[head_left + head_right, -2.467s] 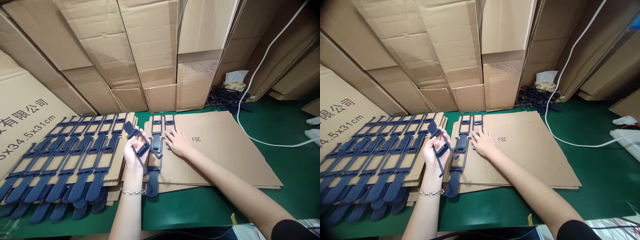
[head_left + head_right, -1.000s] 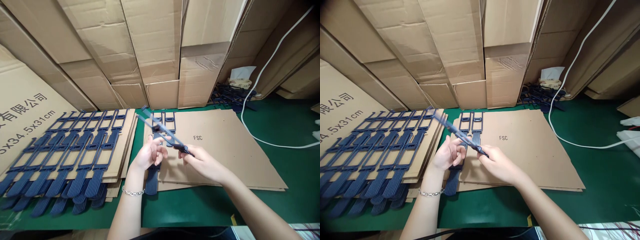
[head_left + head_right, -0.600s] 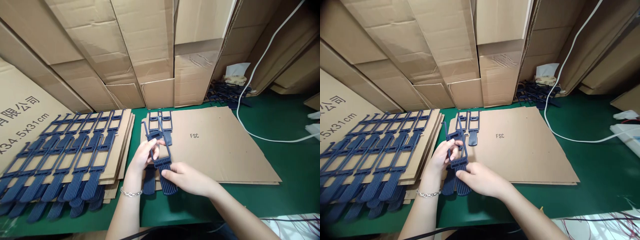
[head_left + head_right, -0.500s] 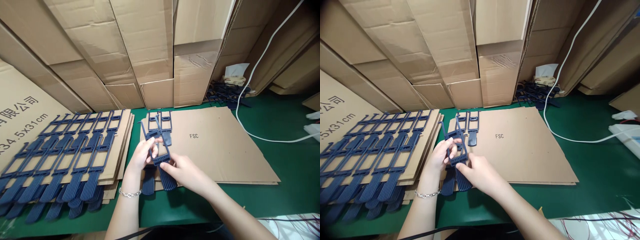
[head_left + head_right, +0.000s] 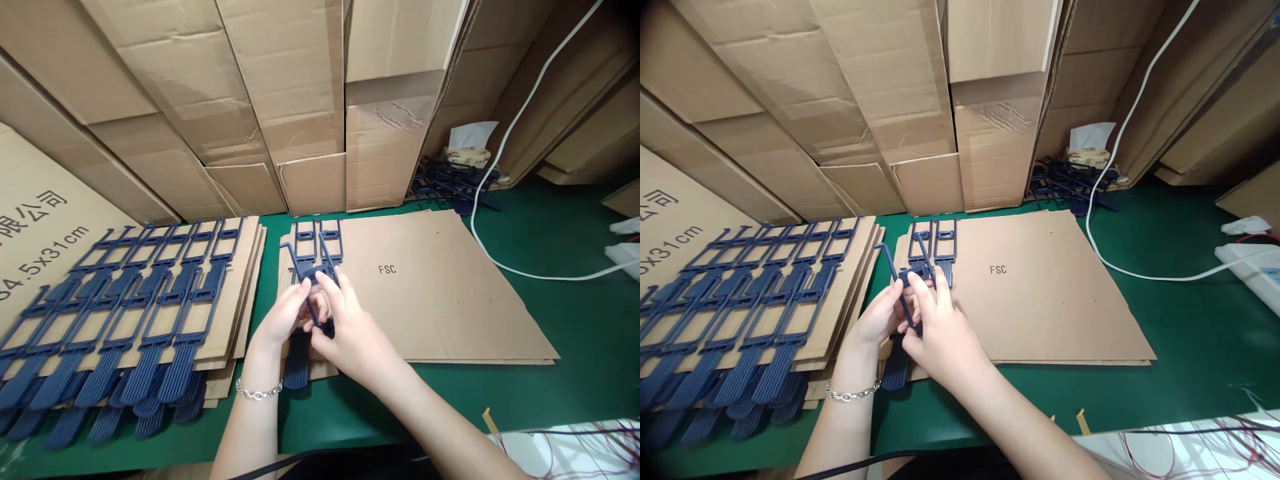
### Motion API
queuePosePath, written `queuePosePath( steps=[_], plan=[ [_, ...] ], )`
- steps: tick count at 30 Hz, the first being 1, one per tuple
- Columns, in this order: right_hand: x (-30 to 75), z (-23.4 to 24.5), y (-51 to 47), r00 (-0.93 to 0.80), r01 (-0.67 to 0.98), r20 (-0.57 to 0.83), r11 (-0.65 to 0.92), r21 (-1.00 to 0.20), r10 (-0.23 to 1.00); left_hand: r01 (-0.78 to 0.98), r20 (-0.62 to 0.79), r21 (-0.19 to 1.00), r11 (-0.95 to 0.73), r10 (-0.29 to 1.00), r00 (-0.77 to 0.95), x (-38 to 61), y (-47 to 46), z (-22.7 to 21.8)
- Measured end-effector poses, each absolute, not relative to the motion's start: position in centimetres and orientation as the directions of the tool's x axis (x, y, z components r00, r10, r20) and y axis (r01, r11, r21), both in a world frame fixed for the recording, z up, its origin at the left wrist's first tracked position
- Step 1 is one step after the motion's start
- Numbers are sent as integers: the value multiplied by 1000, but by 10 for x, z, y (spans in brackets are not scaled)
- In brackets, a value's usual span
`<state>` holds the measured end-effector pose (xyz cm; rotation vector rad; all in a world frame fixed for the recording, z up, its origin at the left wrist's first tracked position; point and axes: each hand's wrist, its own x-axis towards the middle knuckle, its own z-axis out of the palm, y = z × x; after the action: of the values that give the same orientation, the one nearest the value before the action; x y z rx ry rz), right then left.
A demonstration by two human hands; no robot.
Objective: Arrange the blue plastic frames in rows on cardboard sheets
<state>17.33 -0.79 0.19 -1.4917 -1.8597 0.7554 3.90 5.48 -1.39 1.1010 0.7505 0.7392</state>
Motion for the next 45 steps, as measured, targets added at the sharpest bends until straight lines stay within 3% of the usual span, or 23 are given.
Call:
queuePosePath(
  steps=[3,5,8,10,14,17,21,26,30,34,36,38,41,45],
  plan=[
    [182,-5,-6,-21,417,177,170,-893,984,-193,-140,948,255,874,465,39,54,-10],
    [192,-9,-3,105,169,81,62,-984,991,-101,-127,982,161,952,279,38,48,-2],
    [208,-14,0,218,-224,-153,-104,-969,964,271,-17,963,-2,997,69,37,30,18],
    [217,-18,0,261,-373,-223,-115,-920,939,545,94,826,-146,988,124,42,21,31],
    [228,-29,-2,364,-455,-175,11,-891,915,821,177,371,-434,901,396,67,26,28],
    [229,-35,-5,409,-446,-137,67,-892,902,866,106,159,-475,880,463,87,39,6],
    [226,-37,-9,373,-465,-130,63,-883,919,883,80,81,-462,886,457,100,43,-19],
    [225,-31,-12,321,-456,-109,52,-888,941,906,97,81,-416,908,409,107,37,-21],
    [226,-29,-11,275,-411,-144,-20,-911,951,898,87,135,-419,908,410,102,43,-10],
    [221,-33,-12,147,-275,-136,-91,-957,980,861,168,348,-370,928,331,76,62,3],
    [220,-33,-14,64,-108,-115,-107,-988,991,832,297,444,-331,931,212,58,72,6],
    [222,-28,-17,55,180,-83,-92,-979,995,806,401,510,-302,912,89,40,79,4],
    [227,-19,-19,97,589,-13,-68,-806,995,777,456,560,-288,890,1,22,83,-4],
    [224,-13,-21,75,847,-46,-88,-525,996,779,524,492,-389,847,93,17,81,-14]
  ],
)
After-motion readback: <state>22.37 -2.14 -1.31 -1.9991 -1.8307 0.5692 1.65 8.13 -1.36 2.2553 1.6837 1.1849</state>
